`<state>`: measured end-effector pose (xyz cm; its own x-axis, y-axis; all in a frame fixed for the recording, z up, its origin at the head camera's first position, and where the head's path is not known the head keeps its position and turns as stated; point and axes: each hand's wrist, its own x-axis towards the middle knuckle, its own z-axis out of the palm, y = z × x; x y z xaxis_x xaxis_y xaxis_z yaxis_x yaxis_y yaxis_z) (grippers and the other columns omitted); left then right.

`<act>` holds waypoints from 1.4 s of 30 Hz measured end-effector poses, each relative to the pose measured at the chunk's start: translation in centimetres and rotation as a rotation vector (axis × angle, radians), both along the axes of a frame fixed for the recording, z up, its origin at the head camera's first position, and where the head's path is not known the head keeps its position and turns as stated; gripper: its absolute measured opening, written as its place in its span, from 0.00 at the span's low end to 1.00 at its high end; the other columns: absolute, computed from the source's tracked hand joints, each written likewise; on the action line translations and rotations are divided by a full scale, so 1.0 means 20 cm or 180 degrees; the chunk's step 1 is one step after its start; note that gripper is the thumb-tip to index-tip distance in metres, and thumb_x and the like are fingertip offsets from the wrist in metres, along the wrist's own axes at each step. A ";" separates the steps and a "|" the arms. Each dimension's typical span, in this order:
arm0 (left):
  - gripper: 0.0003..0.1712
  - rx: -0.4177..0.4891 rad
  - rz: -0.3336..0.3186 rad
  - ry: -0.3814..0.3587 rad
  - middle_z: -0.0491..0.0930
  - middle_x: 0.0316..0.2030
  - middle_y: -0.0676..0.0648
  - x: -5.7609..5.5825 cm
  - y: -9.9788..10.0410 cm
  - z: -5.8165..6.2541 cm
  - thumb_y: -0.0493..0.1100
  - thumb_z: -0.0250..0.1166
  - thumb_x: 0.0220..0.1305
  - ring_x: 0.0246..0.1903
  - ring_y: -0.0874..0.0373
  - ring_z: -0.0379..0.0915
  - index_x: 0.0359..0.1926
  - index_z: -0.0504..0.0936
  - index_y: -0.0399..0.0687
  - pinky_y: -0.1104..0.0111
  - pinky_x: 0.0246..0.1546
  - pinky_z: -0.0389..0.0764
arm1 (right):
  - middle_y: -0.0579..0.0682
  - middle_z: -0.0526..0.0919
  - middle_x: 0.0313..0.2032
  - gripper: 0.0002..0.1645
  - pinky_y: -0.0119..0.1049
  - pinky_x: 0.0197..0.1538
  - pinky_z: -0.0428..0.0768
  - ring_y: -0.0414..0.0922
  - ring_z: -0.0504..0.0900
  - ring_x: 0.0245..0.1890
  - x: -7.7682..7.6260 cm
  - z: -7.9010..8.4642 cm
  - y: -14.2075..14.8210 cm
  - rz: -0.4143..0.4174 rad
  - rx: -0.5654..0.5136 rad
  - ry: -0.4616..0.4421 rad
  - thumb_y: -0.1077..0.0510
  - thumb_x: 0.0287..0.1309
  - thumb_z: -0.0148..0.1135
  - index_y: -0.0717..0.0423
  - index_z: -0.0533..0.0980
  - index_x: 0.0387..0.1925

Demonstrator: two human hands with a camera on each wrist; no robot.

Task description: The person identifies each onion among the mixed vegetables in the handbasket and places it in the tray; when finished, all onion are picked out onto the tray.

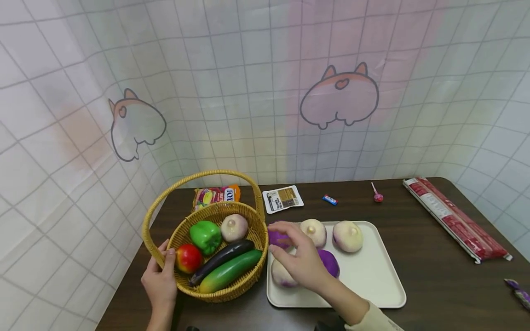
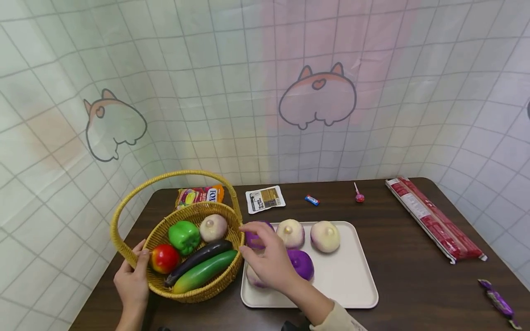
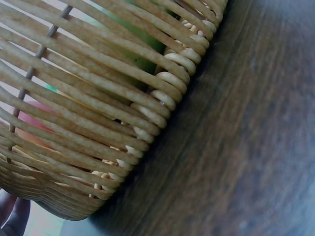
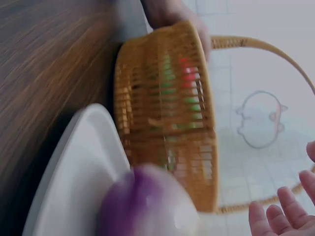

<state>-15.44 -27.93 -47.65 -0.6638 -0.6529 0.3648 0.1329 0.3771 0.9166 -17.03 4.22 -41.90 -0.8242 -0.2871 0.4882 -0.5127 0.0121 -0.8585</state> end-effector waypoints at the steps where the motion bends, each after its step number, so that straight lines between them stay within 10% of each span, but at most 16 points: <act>1: 0.16 0.0000 -0.0001 0.0003 0.82 0.53 0.45 0.00 0.00 0.00 0.47 0.65 0.66 0.48 0.72 0.74 0.34 0.84 0.36 0.85 0.46 0.69 | 0.51 0.75 0.58 0.22 0.48 0.53 0.79 0.50 0.77 0.54 -0.01 0.00 -0.03 0.0021 -0.0024 -0.0053 0.67 0.60 0.63 0.53 0.75 0.56; 11: 0.15 -0.0035 0.0011 0.0016 0.82 0.53 0.46 -0.01 -0.01 -0.01 0.46 0.66 0.66 0.48 0.72 0.74 0.33 0.83 0.36 0.85 0.46 0.69 | 0.52 0.77 0.56 0.19 0.34 0.49 0.80 0.50 0.77 0.53 -0.07 0.03 -0.21 -0.0026 -0.0087 -0.0689 0.63 0.61 0.63 0.54 0.77 0.54; 22: 0.14 -0.0007 0.0008 0.0041 0.82 0.53 0.46 -0.01 -0.02 -0.01 0.45 0.66 0.66 0.50 0.71 0.74 0.34 0.83 0.36 0.84 0.48 0.69 | 0.59 0.78 0.56 0.21 0.48 0.57 0.76 0.57 0.75 0.58 -0.16 0.01 -0.39 -0.0159 -0.0231 -0.0716 0.65 0.60 0.63 0.63 0.75 0.56; 31: 0.14 0.0064 -0.0041 0.0078 0.82 0.54 0.45 0.00 -0.01 0.00 0.45 0.66 0.66 0.49 0.70 0.74 0.35 0.83 0.35 0.85 0.47 0.69 | 0.57 0.75 0.56 0.30 0.51 0.51 0.78 0.57 0.76 0.54 -0.22 0.00 -0.47 -0.0235 0.0713 -0.0421 0.57 0.53 0.70 0.59 0.73 0.58; 42: 0.13 0.0067 -0.0049 0.0092 0.82 0.53 0.44 0.00 -0.01 -0.01 0.44 0.66 0.65 0.48 0.73 0.74 0.35 0.83 0.35 0.85 0.46 0.70 | 0.58 0.74 0.59 0.37 0.46 0.52 0.76 0.54 0.76 0.53 -0.31 -0.04 -0.56 -0.0286 0.0880 -0.0836 0.53 0.50 0.71 0.58 0.71 0.62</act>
<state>-15.51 -28.16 -47.93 -0.6632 -0.6504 0.3702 0.1650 0.3555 0.9200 -23.25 -7.05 -42.63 -0.9387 -0.2992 0.1715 -0.2622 0.2963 -0.9184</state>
